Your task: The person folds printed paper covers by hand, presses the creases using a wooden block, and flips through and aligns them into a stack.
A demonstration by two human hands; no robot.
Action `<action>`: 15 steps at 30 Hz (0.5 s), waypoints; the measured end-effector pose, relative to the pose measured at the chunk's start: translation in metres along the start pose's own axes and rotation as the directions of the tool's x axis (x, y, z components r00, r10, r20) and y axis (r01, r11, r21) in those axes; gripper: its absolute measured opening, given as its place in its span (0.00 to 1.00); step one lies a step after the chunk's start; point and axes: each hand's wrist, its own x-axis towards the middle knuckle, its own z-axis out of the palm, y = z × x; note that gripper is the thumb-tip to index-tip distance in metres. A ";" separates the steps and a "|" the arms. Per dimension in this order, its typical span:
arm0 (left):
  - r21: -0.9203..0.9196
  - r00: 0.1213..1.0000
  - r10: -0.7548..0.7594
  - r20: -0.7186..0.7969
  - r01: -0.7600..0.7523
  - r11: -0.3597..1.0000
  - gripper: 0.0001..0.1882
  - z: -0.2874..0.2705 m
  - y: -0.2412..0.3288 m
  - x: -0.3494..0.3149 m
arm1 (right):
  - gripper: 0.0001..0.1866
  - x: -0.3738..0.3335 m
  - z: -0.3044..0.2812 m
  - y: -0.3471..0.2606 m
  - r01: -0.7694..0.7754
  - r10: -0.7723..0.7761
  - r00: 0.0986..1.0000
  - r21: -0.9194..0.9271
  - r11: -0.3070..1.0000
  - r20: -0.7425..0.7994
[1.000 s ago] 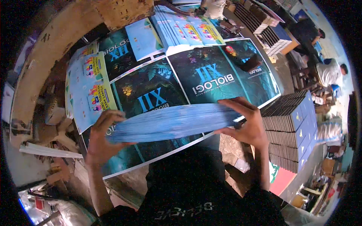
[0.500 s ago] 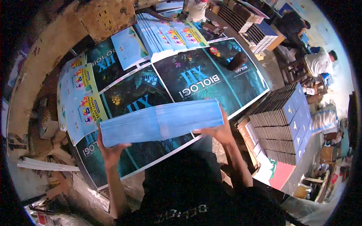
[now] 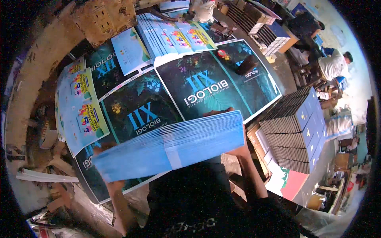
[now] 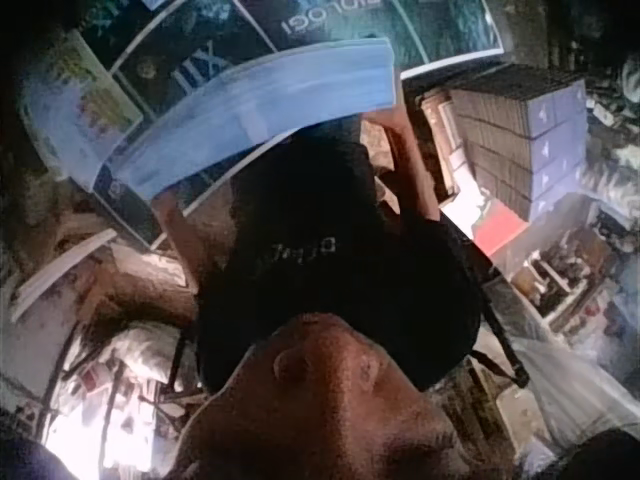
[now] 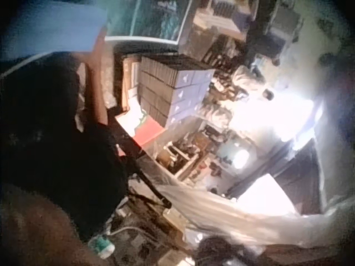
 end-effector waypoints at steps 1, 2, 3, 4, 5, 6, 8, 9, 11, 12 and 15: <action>-0.112 0.987 -0.156 0.038 0.159 0.981 0.43 -0.002 0.000 -0.003 | 0.30 0.006 -0.001 -0.009 0.008 -0.007 0.999 -0.036 0.999 0.035; 0.018 0.996 0.086 -0.022 -0.086 0.996 0.36 -0.003 -0.041 -0.007 | 0.27 0.013 0.001 -0.017 0.020 -0.015 0.997 -0.059 0.998 0.074; 0.088 0.978 0.206 -0.027 -0.203 0.975 0.35 0.001 -0.069 -0.005 | 0.25 0.018 0.001 -0.023 0.022 -0.012 0.994 -0.096 0.995 0.108; 0.113 0.964 0.266 -0.025 -0.261 0.959 0.35 0.002 -0.086 -0.003 | 0.25 0.023 0.001 -0.019 0.005 -0.007 0.998 0.030 1.000 0.070; 0.123 0.962 0.275 -0.005 -0.272 0.954 0.35 0.000 -0.098 -0.005 | 0.25 0.020 -0.004 -0.019 0.009 -0.011 0.999 0.056 0.998 0.048; 0.127 0.968 0.251 0.006 -0.250 0.960 0.35 -0.005 -0.106 -0.007 | 0.25 0.019 -0.009 -0.020 0.025 -0.028 0.999 0.090 0.996 0.030; 0.127 0.979 0.200 0.028 -0.202 0.971 0.34 -0.010 -0.119 0.001 | 0.26 0.008 -0.010 -0.006 -0.028 0.026 0.999 0.073 0.997 0.027; 0.071 0.981 0.192 0.014 -0.192 0.979 0.34 -0.007 -0.121 -0.002 | 0.28 -0.001 -0.013 0.007 -0.055 0.052 0.997 0.048 0.997 0.057; -0.232 0.946 0.303 -0.117 -0.323 0.918 0.35 0.057 -0.046 0.015 | 0.33 -0.010 -0.039 0.029 -0.042 0.050 0.985 -0.055 0.998 0.166; -0.254 0.929 0.342 -0.141 -0.368 0.895 0.37 0.064 -0.035 0.012 | 0.35 -0.009 -0.057 0.036 -0.006 0.030 0.979 -0.118 0.993 0.204; -0.415 0.900 0.361 -0.245 -0.434 0.800 0.40 0.084 -0.024 -0.006 | 0.38 0.031 -0.103 -0.004 0.058 0.021 0.981 -0.393 0.918 0.192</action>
